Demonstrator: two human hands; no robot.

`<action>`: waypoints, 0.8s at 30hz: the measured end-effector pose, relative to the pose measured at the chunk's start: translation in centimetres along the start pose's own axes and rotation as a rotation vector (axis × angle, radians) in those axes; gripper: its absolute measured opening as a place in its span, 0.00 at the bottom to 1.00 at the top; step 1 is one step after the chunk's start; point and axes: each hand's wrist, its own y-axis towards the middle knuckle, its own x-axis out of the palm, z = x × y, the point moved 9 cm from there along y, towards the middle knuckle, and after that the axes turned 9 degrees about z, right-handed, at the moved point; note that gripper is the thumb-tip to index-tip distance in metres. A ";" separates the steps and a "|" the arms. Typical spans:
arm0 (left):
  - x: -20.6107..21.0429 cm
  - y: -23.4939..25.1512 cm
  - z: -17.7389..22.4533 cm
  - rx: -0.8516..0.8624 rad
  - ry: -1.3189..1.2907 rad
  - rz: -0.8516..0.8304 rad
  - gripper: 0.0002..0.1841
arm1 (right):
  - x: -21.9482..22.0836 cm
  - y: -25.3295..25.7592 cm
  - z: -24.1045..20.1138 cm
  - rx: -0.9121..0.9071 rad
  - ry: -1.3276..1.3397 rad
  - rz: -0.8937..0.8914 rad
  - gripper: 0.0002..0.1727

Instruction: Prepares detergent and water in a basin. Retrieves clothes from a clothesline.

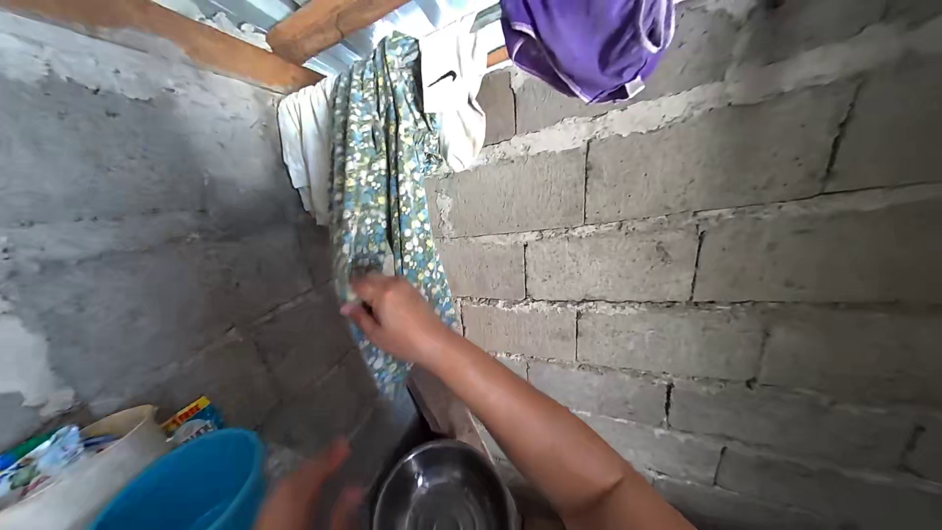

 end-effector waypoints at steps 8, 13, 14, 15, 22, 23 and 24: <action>13.8 27.1 -1.9 -0.366 -0.002 0.020 0.53 | -5.5 -2.4 5.3 -0.172 0.082 -0.275 0.19; 19.4 30.9 -2.5 -0.383 0.236 -0.148 0.41 | -10.7 -1.5 10.8 -0.206 -0.059 -0.256 0.20; 18.4 31.8 -2.3 -0.364 0.266 -0.126 0.31 | -11.9 -1.0 12.1 -0.187 -0.069 -0.224 0.21; 16.9 32.6 -2.2 -0.367 0.276 -0.075 0.25 | -13.0 -0.5 13.5 -0.156 -0.078 -0.197 0.22; 5.2 35.7 -0.2 -0.369 -0.218 0.642 0.05 | -12.3 4.7 23.3 0.273 0.160 -0.043 0.42; 5.4 35.6 0.2 -0.390 -0.261 0.651 0.06 | -10.1 4.8 24.5 0.384 0.269 -0.073 0.49; 6.0 35.3 0.6 -0.417 -0.266 0.638 0.08 | -7.6 4.5 25.2 0.483 0.390 -0.112 0.54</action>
